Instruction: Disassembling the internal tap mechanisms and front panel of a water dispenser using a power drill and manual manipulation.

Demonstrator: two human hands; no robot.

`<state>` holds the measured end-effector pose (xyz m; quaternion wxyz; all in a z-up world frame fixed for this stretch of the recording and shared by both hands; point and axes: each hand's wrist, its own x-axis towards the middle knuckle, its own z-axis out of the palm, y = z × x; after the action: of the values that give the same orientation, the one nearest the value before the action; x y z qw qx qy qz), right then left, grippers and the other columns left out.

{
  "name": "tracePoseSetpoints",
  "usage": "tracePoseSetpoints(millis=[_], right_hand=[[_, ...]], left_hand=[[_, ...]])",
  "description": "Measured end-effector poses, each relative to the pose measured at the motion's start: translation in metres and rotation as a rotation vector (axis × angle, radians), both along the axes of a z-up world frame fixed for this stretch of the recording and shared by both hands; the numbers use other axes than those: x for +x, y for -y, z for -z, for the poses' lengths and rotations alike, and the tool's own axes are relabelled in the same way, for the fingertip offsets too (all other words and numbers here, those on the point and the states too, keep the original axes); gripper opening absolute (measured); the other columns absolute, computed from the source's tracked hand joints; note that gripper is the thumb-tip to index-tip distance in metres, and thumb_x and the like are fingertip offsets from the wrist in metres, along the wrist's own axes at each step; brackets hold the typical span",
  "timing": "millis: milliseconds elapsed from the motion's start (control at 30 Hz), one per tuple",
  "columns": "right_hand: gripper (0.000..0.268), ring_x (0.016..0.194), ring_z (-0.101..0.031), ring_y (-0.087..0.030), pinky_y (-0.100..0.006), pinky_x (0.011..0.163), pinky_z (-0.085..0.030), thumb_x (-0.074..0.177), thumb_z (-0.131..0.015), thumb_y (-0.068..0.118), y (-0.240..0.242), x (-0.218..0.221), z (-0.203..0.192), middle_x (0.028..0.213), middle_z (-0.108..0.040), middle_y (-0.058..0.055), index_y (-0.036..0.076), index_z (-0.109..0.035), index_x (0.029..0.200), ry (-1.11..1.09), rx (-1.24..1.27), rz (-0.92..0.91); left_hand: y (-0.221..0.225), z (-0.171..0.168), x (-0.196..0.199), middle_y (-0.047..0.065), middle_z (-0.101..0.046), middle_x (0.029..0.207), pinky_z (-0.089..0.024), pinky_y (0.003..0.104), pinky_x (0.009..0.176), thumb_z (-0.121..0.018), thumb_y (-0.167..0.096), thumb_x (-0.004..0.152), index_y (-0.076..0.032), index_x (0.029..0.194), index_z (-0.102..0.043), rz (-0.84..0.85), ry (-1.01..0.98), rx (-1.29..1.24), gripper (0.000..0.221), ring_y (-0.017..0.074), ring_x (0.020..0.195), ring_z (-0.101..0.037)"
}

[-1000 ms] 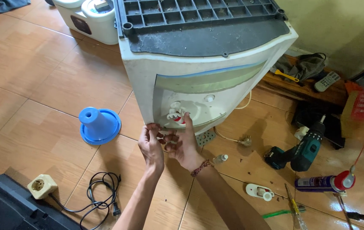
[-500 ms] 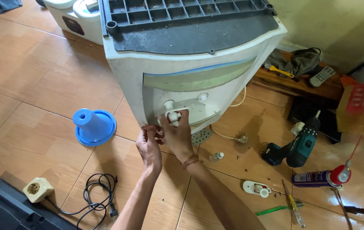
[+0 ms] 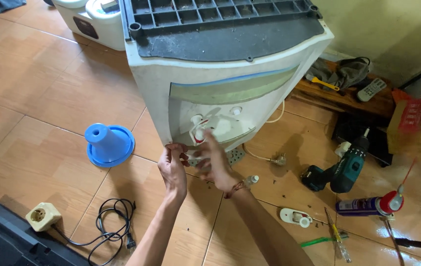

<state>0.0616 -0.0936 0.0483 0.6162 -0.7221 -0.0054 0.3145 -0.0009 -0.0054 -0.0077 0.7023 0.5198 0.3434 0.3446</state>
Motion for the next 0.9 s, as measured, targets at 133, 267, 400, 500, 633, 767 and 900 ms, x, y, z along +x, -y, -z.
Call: tracePoseSetpoints(millis=[133,267,400,500,633,767,900], right_hand=[[0.093,0.049,-0.058,-0.019,-0.018,0.032,-0.039,0.092,-0.022,0.085,-0.008,0.005,0.010,0.076,-0.063,-0.015,0.001,-0.060,0.100,-0.543,0.341,0.053],[0.078,0.049,-0.058,-0.013,-0.013,0.033,-0.039,0.098,-0.034,0.075,-0.018,0.011,0.026,0.073,-0.070,-0.010,0.004,-0.065,0.096,-0.630,0.448,0.110],[0.062,0.051,-0.057,-0.007,-0.010,0.032,-0.040,0.101,-0.040,0.065,-0.025,0.020,0.026,0.085,-0.072,-0.012,0.004,-0.053,0.100,-0.687,0.576,0.154],[0.048,0.052,-0.056,-0.009,-0.012,0.035,-0.042,0.101,-0.055,0.052,-0.027,0.026,0.032,0.082,-0.067,-0.008,0.004,-0.052,0.100,-0.661,0.681,0.239],[0.047,0.061,-0.064,-0.018,-0.024,0.040,-0.053,0.099,-0.064,0.045,-0.013,0.017,0.005,0.084,-0.063,-0.013,0.002,-0.049,0.109,0.113,0.191,0.131],[0.023,0.067,-0.068,-0.024,-0.035,0.044,-0.058,0.097,-0.066,0.017,-0.013,0.016,0.003,0.086,-0.058,-0.008,0.007,-0.053,0.114,1.453,-0.609,-0.226],[0.028,0.069,-0.069,-0.028,-0.038,0.049,-0.059,0.092,-0.074,0.016,-0.006,0.012,0.007,0.087,-0.058,-0.007,0.010,-0.058,0.114,1.381,-0.420,-0.147]], left_hand=[[0.002,-0.002,0.000,0.005,-0.064,0.076,-0.049,0.028,0.054,-0.057,-0.025,0.090,-0.014,0.079,-0.066,-0.001,-0.029,0.020,0.018,0.0154,0.069,-0.059],[0.004,-0.018,-0.005,0.005,-0.065,0.077,-0.048,0.028,0.056,-0.057,-0.028,0.092,-0.015,0.082,-0.068,0.005,-0.041,0.009,0.020,0.0158,0.069,-0.058],[-0.003,0.002,-0.004,0.005,-0.063,0.076,-0.049,0.026,0.054,-0.058,-0.029,0.094,-0.014,0.080,-0.066,-0.017,-0.004,-0.014,0.022,0.0152,0.067,-0.058],[-0.005,0.001,-0.002,0.007,-0.064,0.077,-0.050,0.027,0.052,-0.058,-0.027,0.093,-0.012,0.081,-0.066,-0.012,0.010,-0.015,0.020,0.0157,0.066,-0.057],[-0.004,0.005,-0.002,0.007,-0.065,0.076,-0.050,0.026,0.051,-0.057,-0.024,0.094,-0.011,0.082,-0.066,-0.008,0.017,-0.015,0.020,0.0154,0.064,-0.057],[-0.005,0.003,-0.001,0.008,-0.065,0.076,-0.050,0.026,0.050,-0.056,-0.022,0.094,-0.011,0.081,-0.066,-0.001,0.024,0.000,0.019,0.0150,0.063,-0.057],[-0.006,-0.004,-0.005,0.007,-0.065,0.077,-0.050,0.025,0.051,-0.055,-0.022,0.095,-0.011,0.082,-0.066,-0.012,0.005,-0.001,0.020,0.0144,0.064,-0.057]])
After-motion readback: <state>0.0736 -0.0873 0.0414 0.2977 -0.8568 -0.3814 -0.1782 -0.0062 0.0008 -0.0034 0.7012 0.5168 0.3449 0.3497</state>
